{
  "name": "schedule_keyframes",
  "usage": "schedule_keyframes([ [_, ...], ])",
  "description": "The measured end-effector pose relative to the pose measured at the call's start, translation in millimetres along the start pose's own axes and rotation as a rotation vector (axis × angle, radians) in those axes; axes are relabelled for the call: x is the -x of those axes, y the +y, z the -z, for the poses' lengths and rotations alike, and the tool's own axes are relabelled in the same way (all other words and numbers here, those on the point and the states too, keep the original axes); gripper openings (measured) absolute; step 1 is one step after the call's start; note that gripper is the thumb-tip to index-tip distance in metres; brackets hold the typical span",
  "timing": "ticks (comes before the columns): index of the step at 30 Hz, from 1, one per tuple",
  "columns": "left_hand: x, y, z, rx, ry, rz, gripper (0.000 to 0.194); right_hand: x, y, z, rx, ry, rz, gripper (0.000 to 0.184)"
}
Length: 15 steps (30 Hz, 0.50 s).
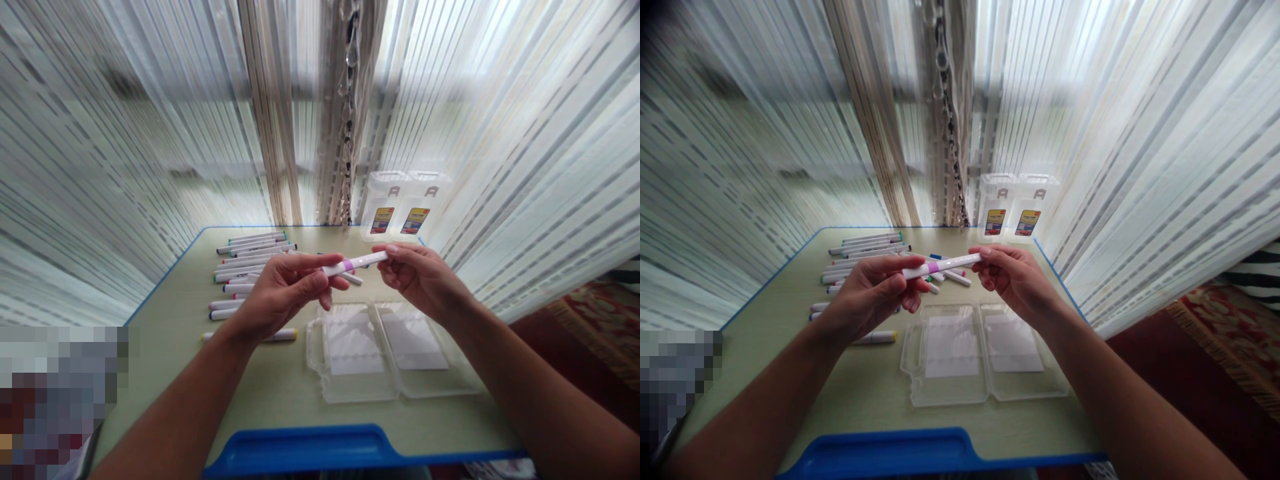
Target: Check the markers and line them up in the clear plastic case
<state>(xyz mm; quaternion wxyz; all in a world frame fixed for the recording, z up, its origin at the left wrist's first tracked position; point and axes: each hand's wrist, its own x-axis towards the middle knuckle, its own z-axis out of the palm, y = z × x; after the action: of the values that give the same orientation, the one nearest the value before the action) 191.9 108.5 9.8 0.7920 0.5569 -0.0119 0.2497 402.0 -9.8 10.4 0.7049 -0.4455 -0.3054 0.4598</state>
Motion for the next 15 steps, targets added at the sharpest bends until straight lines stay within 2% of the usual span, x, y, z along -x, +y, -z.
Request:
schedule_keyframes([
  [9, -0.6, 3.7, -3.3, 0.031, 0.021, 0.048, 0.018, 0.6, -0.8, -2.0, 0.020, -0.010, 0.055, 0.016],
  [15, -5.0, -0.3, -1.1, -0.058, 0.198, 0.077, 0.021, 0.2, -1.3, -1.4, 0.093, 0.025, 0.127, 0.011],
])
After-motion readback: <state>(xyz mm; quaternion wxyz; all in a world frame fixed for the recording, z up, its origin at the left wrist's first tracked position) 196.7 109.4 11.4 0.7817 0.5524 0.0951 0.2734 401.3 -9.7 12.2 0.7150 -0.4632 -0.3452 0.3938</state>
